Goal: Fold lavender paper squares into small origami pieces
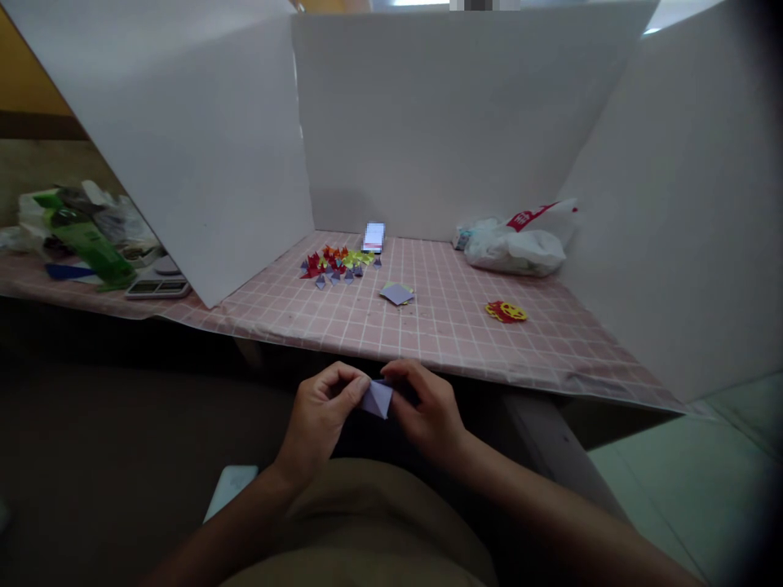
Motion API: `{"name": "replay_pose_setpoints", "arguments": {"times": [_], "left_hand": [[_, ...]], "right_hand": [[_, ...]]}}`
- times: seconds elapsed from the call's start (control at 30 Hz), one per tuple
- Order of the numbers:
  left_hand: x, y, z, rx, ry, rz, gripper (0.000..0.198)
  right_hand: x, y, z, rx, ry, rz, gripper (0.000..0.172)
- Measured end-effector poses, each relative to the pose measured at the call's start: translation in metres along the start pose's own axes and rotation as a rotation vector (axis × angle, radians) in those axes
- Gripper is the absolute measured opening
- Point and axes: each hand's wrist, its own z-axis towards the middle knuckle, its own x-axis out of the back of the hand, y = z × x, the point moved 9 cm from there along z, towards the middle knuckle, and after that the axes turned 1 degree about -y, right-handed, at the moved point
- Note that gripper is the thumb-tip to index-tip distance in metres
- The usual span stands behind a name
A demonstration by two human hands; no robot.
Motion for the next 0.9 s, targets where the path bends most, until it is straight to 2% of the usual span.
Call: {"name": "replay_pose_setpoints", "arguments": {"times": [0.1,0.27,0.37,0.5,0.7,0.8,0.9], "left_hand": [[0.001,-0.002,0.002,0.025,-0.009,-0.002,0.016],[-0.002,-0.009,0.004,0.072,-0.084,0.027,0.019],[0.004,-0.018,0.006,0.086,-0.023,-0.071,0.019],[0.008,-0.030,0.009,0.095,0.048,-0.197,0.018],[-0.001,-0.041,0.008,0.148,-0.042,-0.254,0.016],[0.002,-0.041,0.005,0.116,0.017,-0.276,0.014],[0.007,-0.039,0.001,0.045,0.091,-0.280,0.013]], "right_hand": [[-0.003,0.009,0.003,-0.094,-0.043,0.077,0.014],[-0.005,0.007,0.003,-0.093,-0.090,0.117,0.013],[-0.008,0.020,0.002,-0.232,-0.080,0.257,0.009],[-0.020,0.036,-0.002,-0.399,-0.106,0.538,0.012],[-0.012,0.040,0.000,-0.392,-0.032,0.534,0.012],[-0.006,0.039,0.001,-0.395,0.020,0.575,0.013],[-0.005,0.034,0.003,-0.379,0.007,0.562,0.009]]}}
